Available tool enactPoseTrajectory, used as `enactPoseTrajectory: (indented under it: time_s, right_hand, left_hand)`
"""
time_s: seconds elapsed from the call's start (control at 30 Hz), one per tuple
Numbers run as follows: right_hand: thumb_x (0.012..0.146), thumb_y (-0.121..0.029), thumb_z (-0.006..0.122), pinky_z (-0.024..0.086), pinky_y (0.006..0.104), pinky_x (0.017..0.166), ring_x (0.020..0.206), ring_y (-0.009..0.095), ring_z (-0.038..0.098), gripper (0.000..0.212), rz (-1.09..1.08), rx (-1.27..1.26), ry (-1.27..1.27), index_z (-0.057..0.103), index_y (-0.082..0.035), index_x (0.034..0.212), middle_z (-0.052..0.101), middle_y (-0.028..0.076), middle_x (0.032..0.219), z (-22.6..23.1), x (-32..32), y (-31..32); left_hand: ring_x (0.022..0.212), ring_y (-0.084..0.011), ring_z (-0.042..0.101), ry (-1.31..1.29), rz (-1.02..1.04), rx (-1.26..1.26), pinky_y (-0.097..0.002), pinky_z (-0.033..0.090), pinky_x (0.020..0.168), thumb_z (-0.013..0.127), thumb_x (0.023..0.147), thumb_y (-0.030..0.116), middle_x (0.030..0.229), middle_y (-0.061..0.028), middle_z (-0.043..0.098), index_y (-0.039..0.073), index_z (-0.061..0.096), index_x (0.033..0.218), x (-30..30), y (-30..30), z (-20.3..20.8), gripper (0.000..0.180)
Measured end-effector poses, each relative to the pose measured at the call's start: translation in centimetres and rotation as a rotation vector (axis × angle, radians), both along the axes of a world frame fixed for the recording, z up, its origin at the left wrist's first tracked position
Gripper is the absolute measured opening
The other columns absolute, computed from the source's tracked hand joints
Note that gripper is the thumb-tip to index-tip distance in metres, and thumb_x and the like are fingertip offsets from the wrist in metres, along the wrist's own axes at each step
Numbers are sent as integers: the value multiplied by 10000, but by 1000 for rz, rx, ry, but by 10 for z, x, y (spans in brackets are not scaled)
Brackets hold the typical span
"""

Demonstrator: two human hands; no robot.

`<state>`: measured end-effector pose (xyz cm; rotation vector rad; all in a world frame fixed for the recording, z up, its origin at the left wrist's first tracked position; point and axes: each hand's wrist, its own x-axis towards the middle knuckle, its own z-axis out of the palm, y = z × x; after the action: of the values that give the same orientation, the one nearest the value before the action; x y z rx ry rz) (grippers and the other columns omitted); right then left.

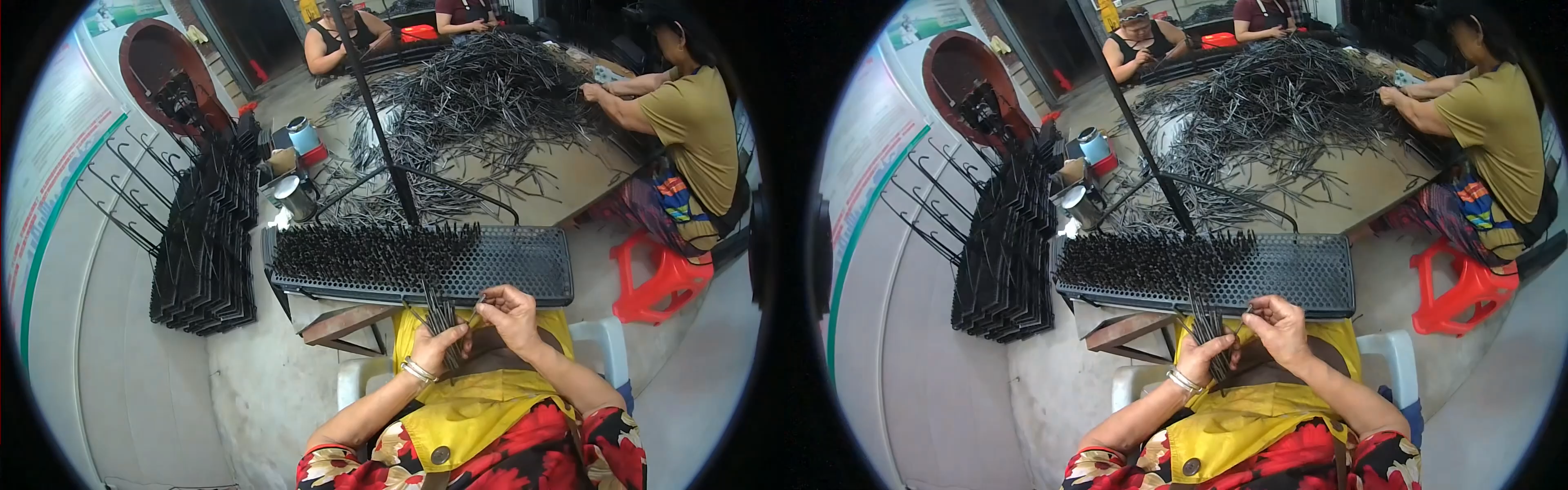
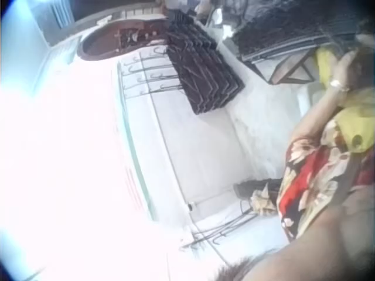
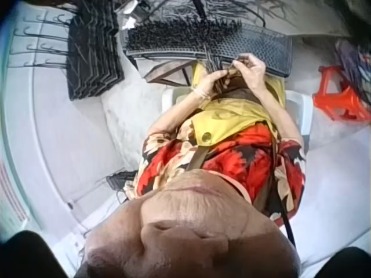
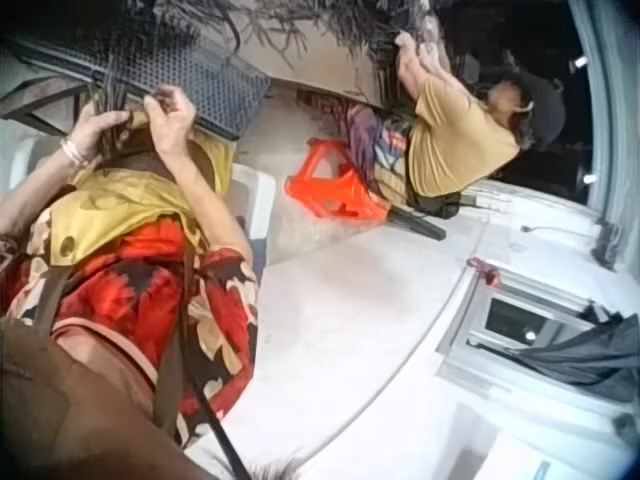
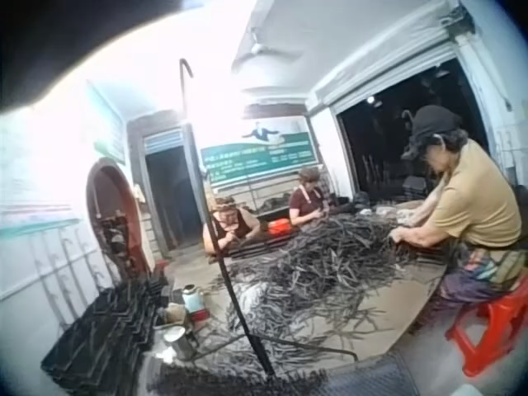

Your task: Inserting long black bristles into a perforated plastic base to assemble a brush or mat.

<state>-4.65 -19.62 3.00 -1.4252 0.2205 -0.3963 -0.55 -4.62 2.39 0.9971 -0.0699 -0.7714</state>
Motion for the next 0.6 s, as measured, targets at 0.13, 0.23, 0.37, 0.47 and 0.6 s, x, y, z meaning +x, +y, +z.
enactPoseTrajectory:
  time_s: [0.13, 0.23, 0.37, 0.47, 0.6]
  right_hand:
    - [777, 13, 571, 417, 204, 483, 548, 71, 516, 69, -97, -198, -62, 550, 39, 837, 584, 46, 678, 7, 5, -9]
    - [805, -16, 551, 420, 212, 486, 535, 83, 516, 70, -179, -199, -101, 552, 40, 848, 566, 44, 661, 13, 13, -23]
    - [823, -3, 527, 442, 227, 531, 574, 105, 534, 81, -249, -186, -182, 554, 62, 865, 587, 85, 716, 27, 21, -46]
    - [816, 2, 539, 457, 223, 544, 592, 110, 553, 79, -301, -252, -177, 565, 65, 857, 599, 89, 723, 29, 30, -55]
    - [814, -11, 558, 476, 221, 563, 611, 102, 567, 95, -299, -287, -230, 573, 63, 872, 608, 82, 729, 23, 45, -57]
  left_hand:
    - [524, -167, 549, -66, 38, 47, -269, 456, 450, 580, 759, 60, 642, -86, 561, -7, 530, 804, 1, -3, 0, 95]
    - [506, -181, 544, -54, 51, 61, -275, 451, 440, 580, 731, 49, 635, -101, 557, -10, 518, 780, 0, 0, -2, 99]
    - [507, -187, 542, -68, 79, 65, -277, 447, 444, 576, 714, 35, 650, -118, 562, -29, 519, 772, -5, 0, 6, 103]
    - [521, -191, 551, -37, 88, 101, -285, 468, 471, 577, 713, 27, 660, -108, 562, -23, 525, 782, -8, 2, 4, 100]
    - [535, -169, 554, 155, 53, 110, -271, 468, 484, 594, 723, 8, 670, -85, 564, -6, 532, 810, -23, 7, -11, 109]
